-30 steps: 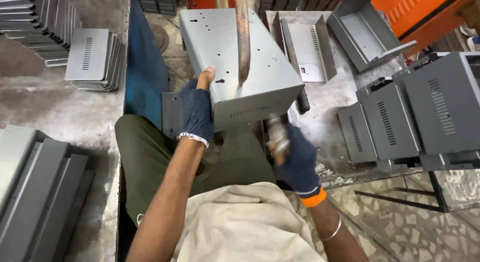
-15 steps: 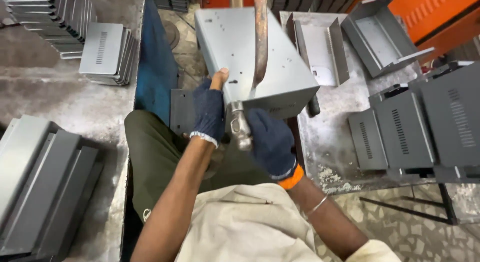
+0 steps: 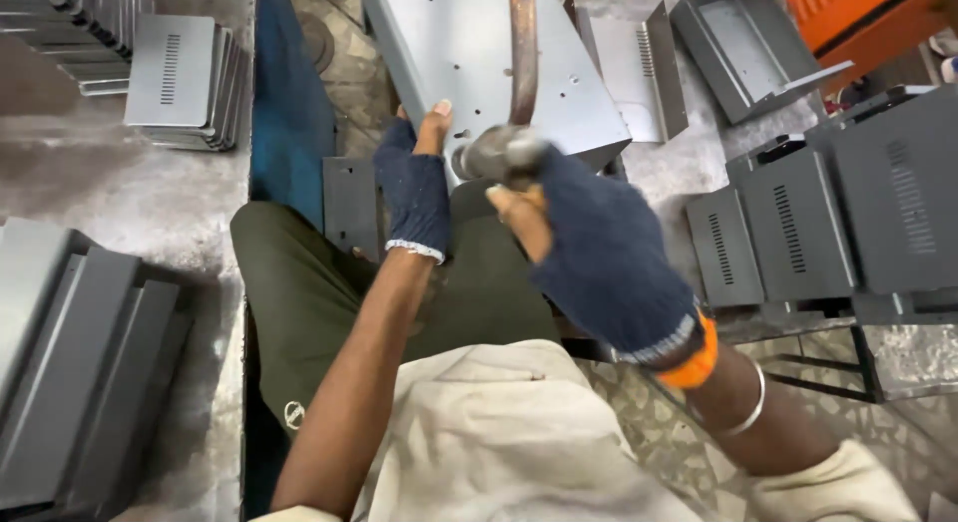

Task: The person repeatedly picks up rectangular metal panels, positions them against a vertical bending tool, and presses them to create a bend. They then place the bent panels into a larger metal enclosure on the table. The process is repeated for multiple panels.

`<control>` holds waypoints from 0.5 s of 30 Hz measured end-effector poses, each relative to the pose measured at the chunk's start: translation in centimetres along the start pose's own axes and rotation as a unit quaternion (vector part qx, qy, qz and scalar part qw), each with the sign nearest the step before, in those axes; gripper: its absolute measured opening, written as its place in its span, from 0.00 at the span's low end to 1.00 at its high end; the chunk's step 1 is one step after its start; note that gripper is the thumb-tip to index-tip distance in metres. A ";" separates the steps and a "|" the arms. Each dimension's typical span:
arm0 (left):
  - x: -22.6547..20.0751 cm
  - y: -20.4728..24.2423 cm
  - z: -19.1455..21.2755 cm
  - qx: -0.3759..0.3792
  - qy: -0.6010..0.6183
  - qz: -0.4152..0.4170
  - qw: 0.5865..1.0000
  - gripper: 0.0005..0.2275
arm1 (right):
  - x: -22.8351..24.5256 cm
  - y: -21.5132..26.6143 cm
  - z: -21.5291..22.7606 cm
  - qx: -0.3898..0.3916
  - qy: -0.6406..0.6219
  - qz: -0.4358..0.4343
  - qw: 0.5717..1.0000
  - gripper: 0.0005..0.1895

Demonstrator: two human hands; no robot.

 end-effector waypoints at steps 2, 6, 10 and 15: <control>1.2 -0.3 0.5 -0.036 -0.011 0.008 0.999 0.20 | -0.7 -0.3 -2.7 0.029 0.083 0.056 0.995 0.18; 0.6 -0.6 0.3 0.017 0.006 -0.012 1.000 0.22 | -0.9 -0.6 -0.4 0.081 0.138 0.061 0.985 0.12; 2.8 -2.4 1.0 -0.022 -0.101 0.000 0.995 0.26 | -9.5 1.9 -3.1 0.276 0.143 -0.054 0.949 0.22; 2.7 -1.4 0.4 -0.001 -0.101 -0.041 0.994 0.14 | -30.8 10.1 -10.9 0.338 0.168 -0.234 0.896 0.27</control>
Point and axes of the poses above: each hand's wrist, its own y-axis away from the middle knuckle, its own z-axis out of the back of the hand, x = y × z, the point moved 5 cm from there along -y, towards the middle knuckle, and after that the axes turned 6 degrees about y, right-handed, at the moved point
